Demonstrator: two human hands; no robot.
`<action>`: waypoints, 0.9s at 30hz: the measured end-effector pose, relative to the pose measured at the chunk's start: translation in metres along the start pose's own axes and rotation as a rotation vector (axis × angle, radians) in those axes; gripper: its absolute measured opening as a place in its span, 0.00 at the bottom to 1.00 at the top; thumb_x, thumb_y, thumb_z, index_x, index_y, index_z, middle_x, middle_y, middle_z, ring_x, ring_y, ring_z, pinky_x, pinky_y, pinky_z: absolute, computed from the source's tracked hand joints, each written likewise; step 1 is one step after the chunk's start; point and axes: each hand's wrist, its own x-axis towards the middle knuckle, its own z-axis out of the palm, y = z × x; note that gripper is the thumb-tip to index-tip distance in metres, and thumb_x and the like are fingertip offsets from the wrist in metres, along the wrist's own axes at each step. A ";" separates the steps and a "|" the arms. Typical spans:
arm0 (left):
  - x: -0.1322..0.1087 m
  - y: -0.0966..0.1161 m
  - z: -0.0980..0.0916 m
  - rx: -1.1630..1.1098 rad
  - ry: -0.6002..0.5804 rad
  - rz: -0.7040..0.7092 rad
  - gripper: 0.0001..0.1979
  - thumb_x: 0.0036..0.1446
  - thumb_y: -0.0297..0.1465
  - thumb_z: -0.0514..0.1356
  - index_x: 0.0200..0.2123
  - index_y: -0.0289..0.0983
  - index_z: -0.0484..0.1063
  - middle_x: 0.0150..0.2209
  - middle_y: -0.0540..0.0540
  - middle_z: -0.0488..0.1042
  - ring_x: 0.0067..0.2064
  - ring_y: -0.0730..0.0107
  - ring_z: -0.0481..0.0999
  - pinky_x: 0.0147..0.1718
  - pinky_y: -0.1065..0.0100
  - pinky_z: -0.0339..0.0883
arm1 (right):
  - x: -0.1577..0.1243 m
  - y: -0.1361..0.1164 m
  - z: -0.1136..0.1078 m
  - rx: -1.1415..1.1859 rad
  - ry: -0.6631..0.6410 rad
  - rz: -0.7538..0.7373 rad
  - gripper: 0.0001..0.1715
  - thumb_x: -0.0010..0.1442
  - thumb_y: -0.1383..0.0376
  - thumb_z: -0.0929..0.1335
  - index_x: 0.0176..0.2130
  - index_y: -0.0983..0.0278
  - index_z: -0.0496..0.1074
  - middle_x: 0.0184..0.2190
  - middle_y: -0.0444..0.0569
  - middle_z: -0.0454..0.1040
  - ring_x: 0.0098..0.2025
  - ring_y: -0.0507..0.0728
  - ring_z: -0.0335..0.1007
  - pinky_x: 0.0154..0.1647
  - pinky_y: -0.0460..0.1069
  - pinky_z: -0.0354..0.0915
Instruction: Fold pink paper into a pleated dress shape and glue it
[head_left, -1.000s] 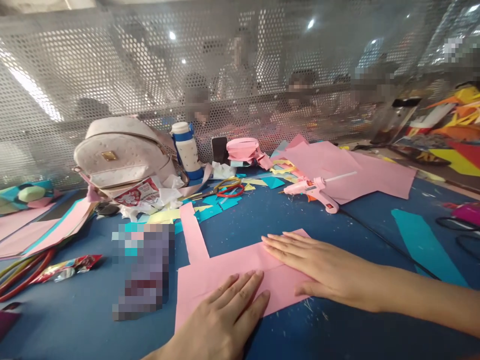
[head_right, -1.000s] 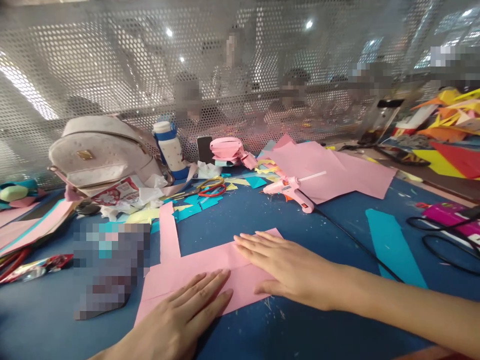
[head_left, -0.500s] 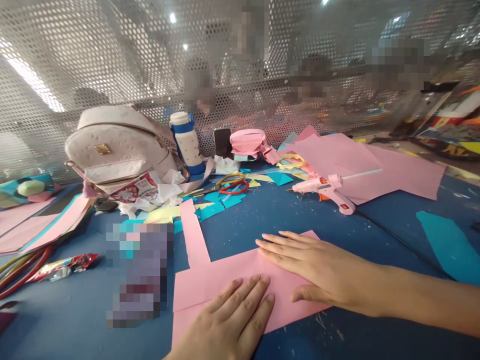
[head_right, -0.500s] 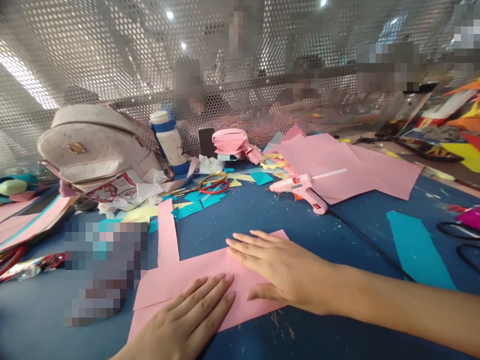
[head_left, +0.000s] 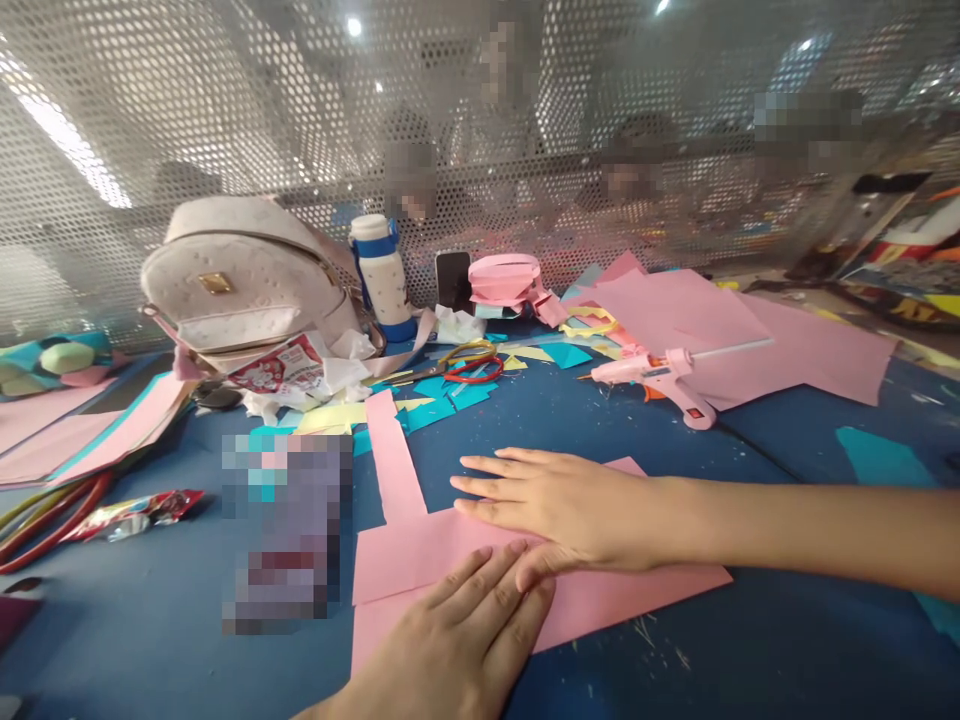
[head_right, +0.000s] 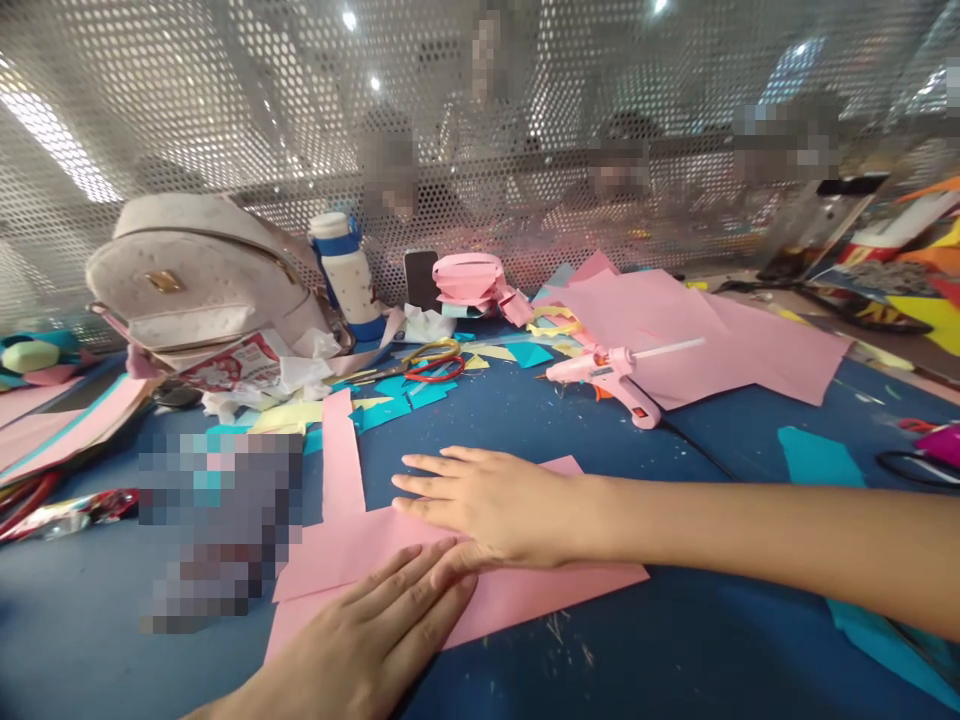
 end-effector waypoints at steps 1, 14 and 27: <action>-0.001 0.000 0.000 -0.033 -0.018 -0.007 0.31 0.69 0.36 0.46 0.69 0.27 0.40 0.66 0.38 0.55 0.68 0.55 0.51 0.65 0.59 0.48 | 0.007 -0.001 0.000 -0.026 0.008 -0.024 0.33 0.68 0.56 0.61 0.67 0.66 0.54 0.69 0.53 0.48 0.71 0.61 0.36 0.69 0.60 0.43; -0.004 0.000 -0.007 -0.303 -0.087 -0.071 0.42 0.64 0.50 0.48 0.70 0.33 0.34 0.69 0.36 0.40 0.69 0.50 0.44 0.65 0.53 0.47 | 0.089 -0.005 0.001 -0.349 0.063 -0.312 0.29 0.68 0.55 0.61 0.62 0.66 0.63 0.66 0.59 0.55 0.69 0.65 0.46 0.64 0.59 0.53; -0.005 0.005 -0.009 -0.328 -0.100 -0.112 0.41 0.65 0.49 0.49 0.70 0.36 0.32 0.68 0.35 0.50 0.67 0.51 0.54 0.62 0.55 0.56 | 0.107 -0.018 0.028 -0.435 0.213 -0.309 0.36 0.69 0.52 0.57 0.64 0.76 0.57 0.67 0.55 0.54 0.70 0.60 0.41 0.66 0.55 0.51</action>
